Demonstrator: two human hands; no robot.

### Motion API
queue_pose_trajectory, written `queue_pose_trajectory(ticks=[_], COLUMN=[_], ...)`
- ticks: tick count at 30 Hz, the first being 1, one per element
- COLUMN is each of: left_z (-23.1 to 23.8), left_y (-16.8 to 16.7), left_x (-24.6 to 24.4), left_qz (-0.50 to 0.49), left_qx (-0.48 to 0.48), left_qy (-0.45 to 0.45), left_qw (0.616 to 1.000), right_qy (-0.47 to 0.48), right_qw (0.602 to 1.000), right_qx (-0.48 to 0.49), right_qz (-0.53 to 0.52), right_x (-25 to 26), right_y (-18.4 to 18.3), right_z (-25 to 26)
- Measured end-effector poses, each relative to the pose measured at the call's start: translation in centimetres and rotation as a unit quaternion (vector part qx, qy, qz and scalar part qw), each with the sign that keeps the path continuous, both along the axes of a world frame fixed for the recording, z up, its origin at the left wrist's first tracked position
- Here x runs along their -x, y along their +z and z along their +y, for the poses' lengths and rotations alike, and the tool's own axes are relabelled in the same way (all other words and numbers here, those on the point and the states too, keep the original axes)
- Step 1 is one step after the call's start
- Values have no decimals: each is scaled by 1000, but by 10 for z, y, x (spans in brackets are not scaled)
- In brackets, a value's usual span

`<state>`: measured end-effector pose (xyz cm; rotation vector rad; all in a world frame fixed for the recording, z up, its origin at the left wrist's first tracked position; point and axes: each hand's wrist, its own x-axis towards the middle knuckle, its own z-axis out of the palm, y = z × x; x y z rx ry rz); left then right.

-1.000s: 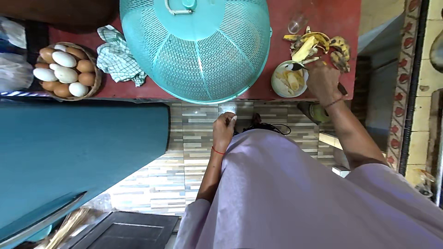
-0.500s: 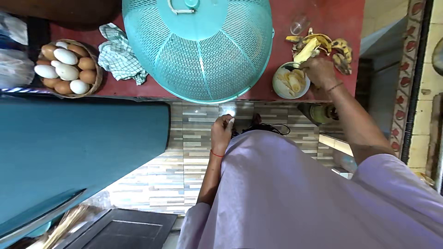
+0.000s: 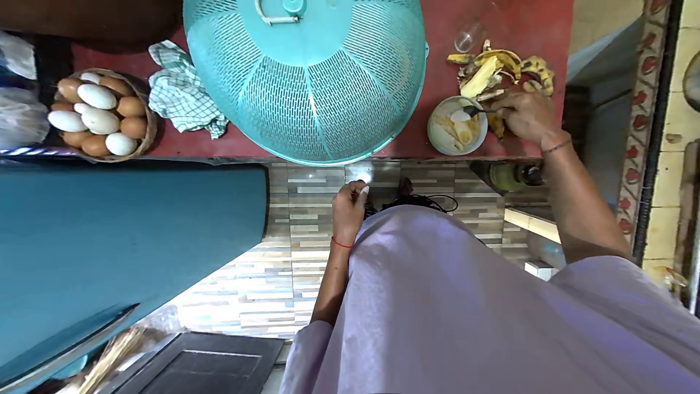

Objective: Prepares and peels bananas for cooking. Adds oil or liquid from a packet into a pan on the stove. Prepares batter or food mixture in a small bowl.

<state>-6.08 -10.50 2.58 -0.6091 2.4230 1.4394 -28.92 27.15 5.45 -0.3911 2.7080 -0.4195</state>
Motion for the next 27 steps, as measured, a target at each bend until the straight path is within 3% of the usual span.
queue_pose_trajectory(ticks=[7, 13, 20, 27], left_z=[0, 1, 0, 1], left_y=[-3, -3, 0, -3], left_x=[1, 2, -1, -3], left_qz=[-11, 9, 3, 10], left_qx=[0, 2, -2, 1], left_qy=[-17, -21, -13, -17], left_qw=[1000, 1000, 1000, 1000], right_qy=[29, 7, -33, -49], right_qw=[994, 995, 981, 984], right_qx=[-100, -98, -186, -168], right_qz=[28, 29, 36, 22], right_x=[-32, -53, -79, -84], right_y=[20, 30, 14, 19], right_z=[2, -22, -57, -62])
